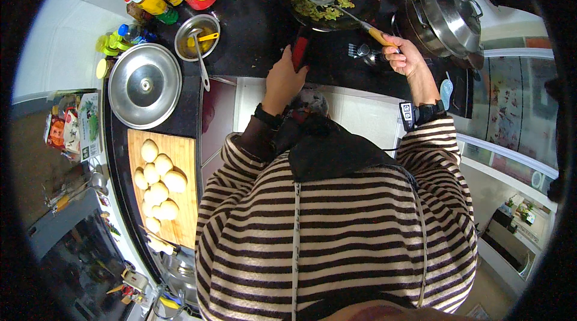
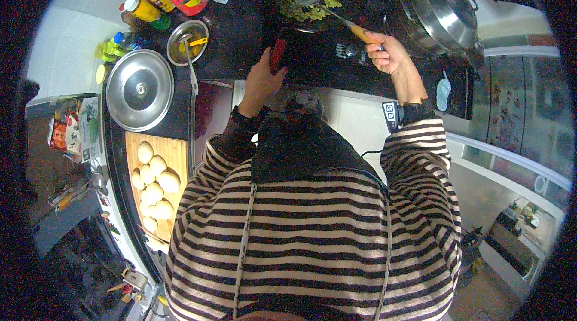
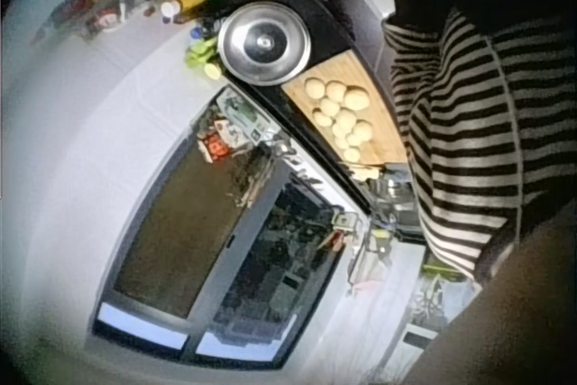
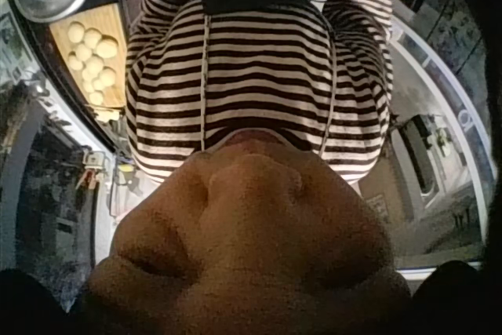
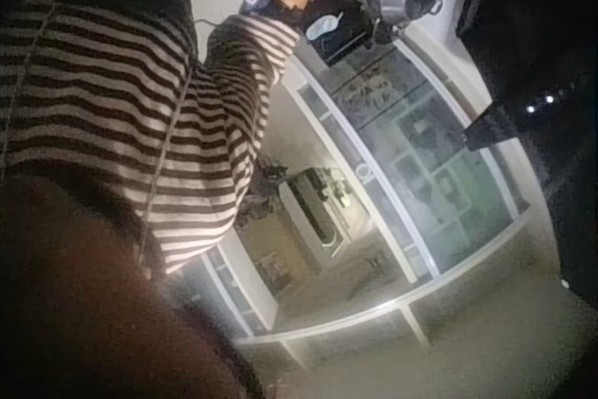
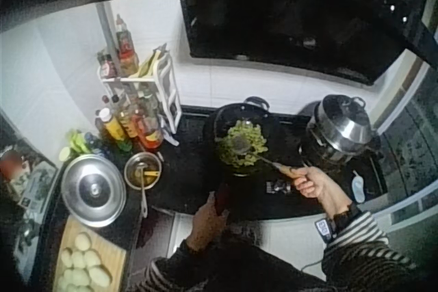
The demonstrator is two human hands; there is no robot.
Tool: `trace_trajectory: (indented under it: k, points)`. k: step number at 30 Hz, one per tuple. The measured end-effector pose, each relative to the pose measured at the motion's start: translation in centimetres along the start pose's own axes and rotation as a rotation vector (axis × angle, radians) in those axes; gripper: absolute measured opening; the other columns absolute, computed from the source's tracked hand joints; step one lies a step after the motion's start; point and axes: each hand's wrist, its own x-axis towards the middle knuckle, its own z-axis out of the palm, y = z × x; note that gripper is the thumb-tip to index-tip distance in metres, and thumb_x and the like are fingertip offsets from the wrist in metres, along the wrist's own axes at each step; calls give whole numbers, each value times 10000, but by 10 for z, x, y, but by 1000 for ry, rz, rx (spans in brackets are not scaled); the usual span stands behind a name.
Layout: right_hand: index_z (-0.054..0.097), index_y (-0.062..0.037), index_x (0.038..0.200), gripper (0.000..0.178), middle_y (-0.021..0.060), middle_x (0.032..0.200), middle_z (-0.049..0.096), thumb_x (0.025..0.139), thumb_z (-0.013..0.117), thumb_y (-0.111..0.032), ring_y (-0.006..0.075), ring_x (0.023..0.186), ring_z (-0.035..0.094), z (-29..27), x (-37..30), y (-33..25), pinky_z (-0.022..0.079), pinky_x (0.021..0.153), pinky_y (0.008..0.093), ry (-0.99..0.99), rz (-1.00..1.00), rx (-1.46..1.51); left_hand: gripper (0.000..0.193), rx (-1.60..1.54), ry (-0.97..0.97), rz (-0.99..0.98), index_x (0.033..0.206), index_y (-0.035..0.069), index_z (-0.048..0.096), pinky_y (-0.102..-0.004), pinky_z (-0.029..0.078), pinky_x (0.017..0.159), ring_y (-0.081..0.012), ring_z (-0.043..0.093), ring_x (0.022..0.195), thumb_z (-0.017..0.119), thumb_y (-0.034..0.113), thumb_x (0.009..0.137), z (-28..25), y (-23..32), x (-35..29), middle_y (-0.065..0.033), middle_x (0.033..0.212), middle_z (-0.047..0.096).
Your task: The person stirs chopped green vegetables in a frying pan on an induction cooktop using a spatula. They then move to the sink, wipe the sink and a cutting board with a cloth, and return to the stove to continue stirring.
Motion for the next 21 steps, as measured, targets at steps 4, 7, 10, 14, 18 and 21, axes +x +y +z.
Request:
trace_trajectory:
  k: [4,7,10,14,18,21]
  points:
    - [477,-191,1330,410,-44,598,421,927,551,-203,3,370,279,2,-12,6,171,303,158,182,-288,-311,707,-8,13,24,1363,3,383,-496,499,788,-440,618,917,690,266,783,2,-2,0,-260,1003,644]
    - [469,-214,1383,503,64,750,622,893,572,-175,134,490,529,8,-15,14,411,444,272,344,-692,-904,701,-18,20,43,1361,-4,382,-492,501,781,-440,618,916,688,256,787,4,-2,0,-261,996,644]
    - [455,-295,1376,551,168,1009,673,857,601,-180,356,865,667,16,-16,36,513,796,425,603,-932,-1496,696,0,23,53,1358,-13,380,-486,503,775,-440,617,915,685,249,790,4,-3,-1,-264,991,643]
    - [469,-324,1362,556,187,909,672,848,611,-165,354,785,652,21,-24,55,519,722,437,744,-859,-1674,698,-1,29,84,1358,-18,378,-486,502,773,-442,616,914,684,249,791,2,-4,-1,-269,993,641]
    - [474,-213,1377,507,79,755,659,885,596,-178,217,553,585,27,-27,49,484,551,323,545,-904,-1190,694,-8,30,75,1356,-15,381,-488,500,779,-446,613,920,685,249,791,1,-3,-2,-271,1001,640]
    - [492,-144,1355,436,-40,622,485,929,562,-210,41,387,325,23,-34,38,247,350,203,464,-542,-670,687,-24,19,56,1354,-10,387,-490,499,782,-450,611,925,685,250,792,0,-1,-2,-271,1006,639]
